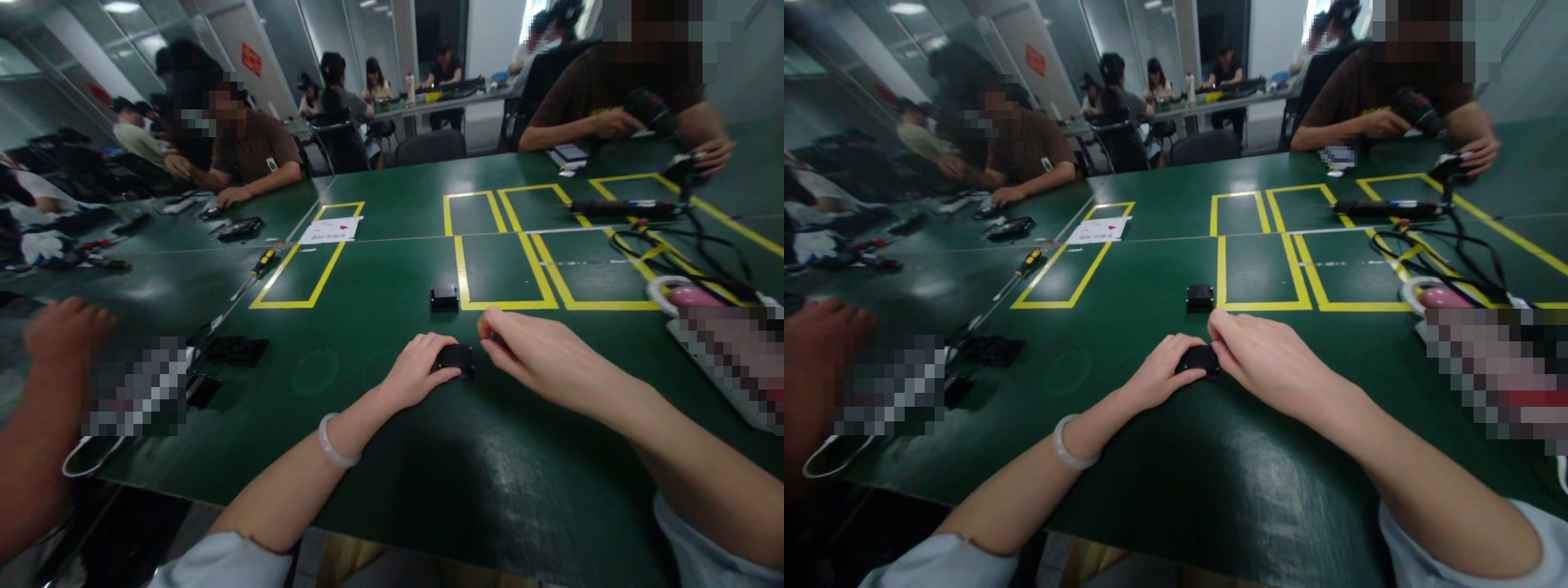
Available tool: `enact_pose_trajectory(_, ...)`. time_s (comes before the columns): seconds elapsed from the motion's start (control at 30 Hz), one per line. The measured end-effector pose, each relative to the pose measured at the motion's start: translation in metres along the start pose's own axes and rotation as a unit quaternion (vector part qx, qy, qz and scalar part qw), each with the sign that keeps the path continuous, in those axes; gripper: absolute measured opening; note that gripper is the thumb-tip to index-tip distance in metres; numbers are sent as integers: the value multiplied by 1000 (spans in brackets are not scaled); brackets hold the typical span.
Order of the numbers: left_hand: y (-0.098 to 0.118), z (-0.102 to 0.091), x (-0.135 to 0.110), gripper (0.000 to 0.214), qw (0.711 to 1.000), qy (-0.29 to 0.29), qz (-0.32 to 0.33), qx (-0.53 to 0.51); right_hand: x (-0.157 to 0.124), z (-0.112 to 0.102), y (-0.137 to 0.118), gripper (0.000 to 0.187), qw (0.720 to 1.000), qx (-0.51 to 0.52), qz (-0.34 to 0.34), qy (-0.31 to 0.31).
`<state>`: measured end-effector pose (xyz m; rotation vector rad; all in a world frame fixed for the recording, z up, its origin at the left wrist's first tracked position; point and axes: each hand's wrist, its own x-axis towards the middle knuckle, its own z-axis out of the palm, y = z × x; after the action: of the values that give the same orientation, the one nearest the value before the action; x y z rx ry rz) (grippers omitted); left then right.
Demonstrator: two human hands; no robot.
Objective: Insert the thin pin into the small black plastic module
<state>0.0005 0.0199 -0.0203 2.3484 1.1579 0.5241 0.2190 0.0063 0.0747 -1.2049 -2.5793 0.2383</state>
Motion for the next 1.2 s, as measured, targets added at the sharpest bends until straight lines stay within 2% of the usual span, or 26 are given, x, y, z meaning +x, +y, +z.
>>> enact_pose_trajectory(0.17,1,-1,0,36,1000,0,5,-4,3,2,-4,19,999,-31,30,-13)
enact_pose_trajectory(0.4,1,-1,0,33,1000,2,5,6,0,3,1,5,1000,6,-4,-8)
enact_pose_trajectory(0.63,0,0,0,35,1000,7,8,1,2,1,-6,18,999,-14,35,-22)
enact_pose_trajectory(0.83,-1,1,0,34,1000,11,10,5,-1,2,0,6,1000,12,15,-13)
enact_pose_trajectory(1.07,-2,2,0,37,1000,8,8,5,1,2,-2,19,999,-28,41,-16)
enact_pose_trajectory(1.2,-1,1,0,35,1000,8,8,10,0,3,0,9,1000,-2,18,-11)
